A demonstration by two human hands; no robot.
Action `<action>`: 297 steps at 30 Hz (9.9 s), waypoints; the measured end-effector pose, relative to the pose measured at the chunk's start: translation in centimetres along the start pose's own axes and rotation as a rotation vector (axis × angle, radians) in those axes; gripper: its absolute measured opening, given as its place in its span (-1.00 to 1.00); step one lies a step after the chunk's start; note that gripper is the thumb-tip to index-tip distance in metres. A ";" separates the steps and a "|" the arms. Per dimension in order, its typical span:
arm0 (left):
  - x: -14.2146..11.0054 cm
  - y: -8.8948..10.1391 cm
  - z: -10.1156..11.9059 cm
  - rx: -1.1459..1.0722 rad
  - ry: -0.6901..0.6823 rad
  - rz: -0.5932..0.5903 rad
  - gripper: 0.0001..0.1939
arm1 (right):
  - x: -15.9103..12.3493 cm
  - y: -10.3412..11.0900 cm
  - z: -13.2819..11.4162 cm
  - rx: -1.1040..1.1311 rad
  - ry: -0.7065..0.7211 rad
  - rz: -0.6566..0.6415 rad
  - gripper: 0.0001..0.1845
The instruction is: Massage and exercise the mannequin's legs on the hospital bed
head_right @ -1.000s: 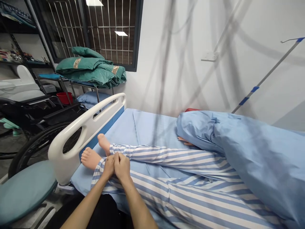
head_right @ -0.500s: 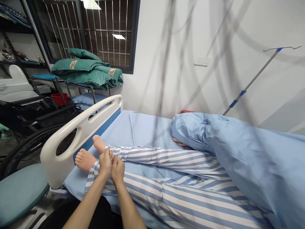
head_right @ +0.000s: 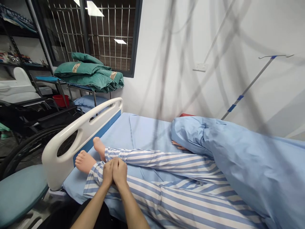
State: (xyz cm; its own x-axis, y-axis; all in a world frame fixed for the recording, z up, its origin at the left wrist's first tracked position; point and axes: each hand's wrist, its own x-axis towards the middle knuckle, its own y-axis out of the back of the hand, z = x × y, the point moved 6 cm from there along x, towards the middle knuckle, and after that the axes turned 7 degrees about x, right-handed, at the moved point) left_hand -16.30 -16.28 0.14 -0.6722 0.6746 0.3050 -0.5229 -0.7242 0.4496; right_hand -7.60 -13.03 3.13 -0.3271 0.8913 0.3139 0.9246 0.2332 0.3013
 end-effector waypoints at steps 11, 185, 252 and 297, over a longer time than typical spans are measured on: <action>-0.2 -0.4 0.7 0.029 0.043 -0.164 -0.57 | -0.5 0.3 1.9 -0.003 -0.035 -0.034 -0.49; -5.1 -5.8 6.6 -0.088 -0.033 -0.157 -0.58 | -0.7 9.4 0.4 -0.240 0.075 0.007 -0.61; -6.5 -9.0 10.6 -0.328 0.056 -0.235 -0.61 | 2.7 -16.1 -8.3 -0.040 0.464 -0.436 -0.54; -8.8 -11.9 12.1 -0.193 0.003 -0.273 -0.58 | -3.0 18.3 4.3 0.013 -0.062 0.273 -0.71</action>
State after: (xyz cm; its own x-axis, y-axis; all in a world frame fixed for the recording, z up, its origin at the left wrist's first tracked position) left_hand 2.23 -11.84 2.27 -0.4952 0.8471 0.1926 -0.7731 -0.5309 0.3471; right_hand 11.18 -9.76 3.79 -0.0528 0.9440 0.3258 0.9794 -0.0148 0.2015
